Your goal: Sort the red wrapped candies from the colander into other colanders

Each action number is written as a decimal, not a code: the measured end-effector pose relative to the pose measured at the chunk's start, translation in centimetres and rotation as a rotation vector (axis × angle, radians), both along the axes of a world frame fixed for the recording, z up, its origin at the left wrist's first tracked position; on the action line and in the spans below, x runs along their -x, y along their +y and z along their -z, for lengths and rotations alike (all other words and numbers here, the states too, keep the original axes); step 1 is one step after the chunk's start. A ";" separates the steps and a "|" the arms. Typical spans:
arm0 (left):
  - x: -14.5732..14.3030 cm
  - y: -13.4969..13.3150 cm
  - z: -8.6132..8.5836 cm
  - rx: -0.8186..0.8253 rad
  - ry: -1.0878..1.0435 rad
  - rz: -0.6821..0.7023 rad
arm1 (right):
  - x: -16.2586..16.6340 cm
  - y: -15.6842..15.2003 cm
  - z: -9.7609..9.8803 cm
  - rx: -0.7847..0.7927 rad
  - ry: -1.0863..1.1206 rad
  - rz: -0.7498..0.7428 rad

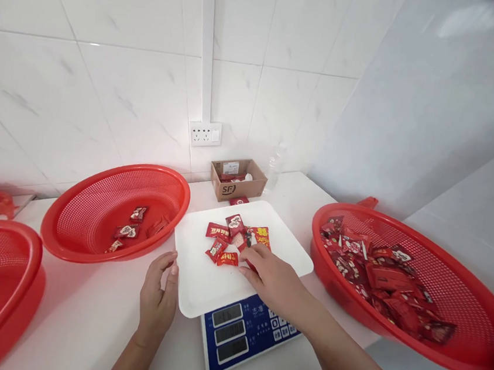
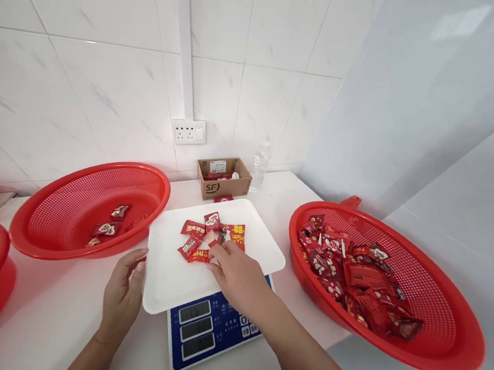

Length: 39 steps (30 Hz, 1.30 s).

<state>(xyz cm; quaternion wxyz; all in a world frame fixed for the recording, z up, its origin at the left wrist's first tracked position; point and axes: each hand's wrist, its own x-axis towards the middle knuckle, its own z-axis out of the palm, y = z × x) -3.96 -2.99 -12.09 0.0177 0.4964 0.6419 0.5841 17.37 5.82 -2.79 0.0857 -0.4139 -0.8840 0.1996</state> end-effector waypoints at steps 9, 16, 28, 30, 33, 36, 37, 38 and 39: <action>-0.1 -0.1 -0.1 0.011 0.000 -0.007 | -1.7 2.0 0.1 -0.051 0.126 0.033; 0.3 -0.1 -0.1 -0.003 0.003 -0.043 | -3.0 4.5 1.9 -0.113 -0.007 0.100; 0.0 -0.2 -0.2 -0.009 -0.027 -0.018 | -3.9 4.8 2.3 -0.059 0.076 0.047; 0.0 -0.1 -0.2 -0.011 -0.032 -0.014 | -4.1 4.8 2.2 -0.061 0.093 0.045; -0.1 -0.1 -0.2 -0.006 -0.038 -0.009 | -4.1 4.7 2.1 -0.065 0.125 0.042; -0.1 -0.1 -0.1 0.003 -0.041 -0.001 | -4.2 4.7 2.3 -0.065 0.149 0.040; 0.0 -0.1 -0.1 0.005 -0.040 0.002 | -4.2 4.8 2.5 -0.063 0.153 0.037; 0.0 -0.1 -0.1 0.005 -0.038 0.005 | -4.3 4.9 2.6 -0.061 0.155 0.034; 0.0 -0.1 0.0 0.005 -0.035 0.007 | -4.3 4.9 2.9 -0.059 0.157 0.031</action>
